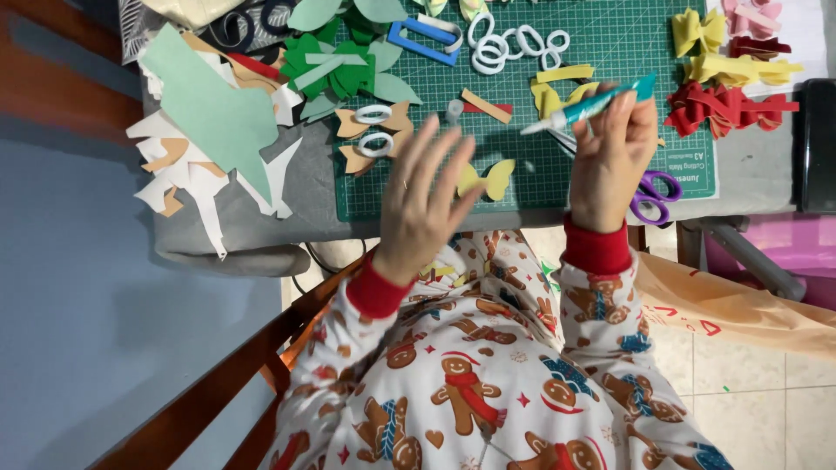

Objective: Assembling small leather or fabric accessories like bows and butterflies using glue.

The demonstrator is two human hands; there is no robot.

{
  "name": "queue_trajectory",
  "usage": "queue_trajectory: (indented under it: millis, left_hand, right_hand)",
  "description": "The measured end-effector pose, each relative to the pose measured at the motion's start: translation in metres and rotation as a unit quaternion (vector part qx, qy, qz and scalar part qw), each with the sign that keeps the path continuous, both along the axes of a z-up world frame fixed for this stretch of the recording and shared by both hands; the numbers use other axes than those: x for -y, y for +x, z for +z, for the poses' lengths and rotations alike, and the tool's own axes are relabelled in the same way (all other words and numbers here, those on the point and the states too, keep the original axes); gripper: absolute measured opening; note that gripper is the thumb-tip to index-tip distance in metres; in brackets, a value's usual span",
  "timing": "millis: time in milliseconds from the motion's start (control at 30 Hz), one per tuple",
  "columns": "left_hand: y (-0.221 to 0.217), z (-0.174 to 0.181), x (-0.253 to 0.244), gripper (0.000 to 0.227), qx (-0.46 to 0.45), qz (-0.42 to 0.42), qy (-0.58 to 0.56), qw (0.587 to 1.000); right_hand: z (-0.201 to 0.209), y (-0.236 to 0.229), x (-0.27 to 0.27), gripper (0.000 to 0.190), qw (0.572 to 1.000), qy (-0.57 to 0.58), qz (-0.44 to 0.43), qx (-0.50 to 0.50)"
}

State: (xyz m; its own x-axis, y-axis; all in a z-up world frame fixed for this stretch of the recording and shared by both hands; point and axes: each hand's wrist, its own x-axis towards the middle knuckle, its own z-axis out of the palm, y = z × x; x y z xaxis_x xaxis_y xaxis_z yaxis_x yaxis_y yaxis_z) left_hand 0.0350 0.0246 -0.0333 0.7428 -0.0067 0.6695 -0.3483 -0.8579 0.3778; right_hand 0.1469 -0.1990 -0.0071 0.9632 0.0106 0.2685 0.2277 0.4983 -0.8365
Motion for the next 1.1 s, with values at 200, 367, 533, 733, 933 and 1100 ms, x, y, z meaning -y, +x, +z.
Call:
queue_trajectory:
  millis: [200,367,533,733,933,1100]
  left_hand:
    - [-0.060,0.006,0.036,0.078,-0.112,-0.022,0.056,0.992]
    - [-0.060,0.016,0.049,0.089,-0.164,0.009,0.054,0.985]
    - [-0.054,0.013,0.055,0.095,-0.188,0.026,0.043,0.981]
    - [-0.054,0.016,0.057,0.093,-0.192,0.049,0.051,0.979]
    - [-0.054,0.011,0.059,0.094,-0.193,0.044,0.061,0.978]
    - [-0.054,0.015,0.059,0.094,-0.199,0.056,0.102,0.973]
  right_hand:
    - [0.003,-0.036,-0.006,0.024,0.992,0.054,0.002,-0.117]
    - [0.008,-0.049,-0.014,0.026,0.971,0.112,0.028,-0.211]
    - [0.012,-0.052,-0.022,0.024,0.950,0.163,0.080,-0.254]
    - [0.001,-0.055,-0.021,0.019,0.982,0.050,0.056,-0.175]
    - [-0.002,-0.058,-0.024,0.016,0.993,-0.111,0.006,-0.030]
    - [-0.004,-0.059,-0.028,0.010,0.988,-0.153,-0.005,-0.024]
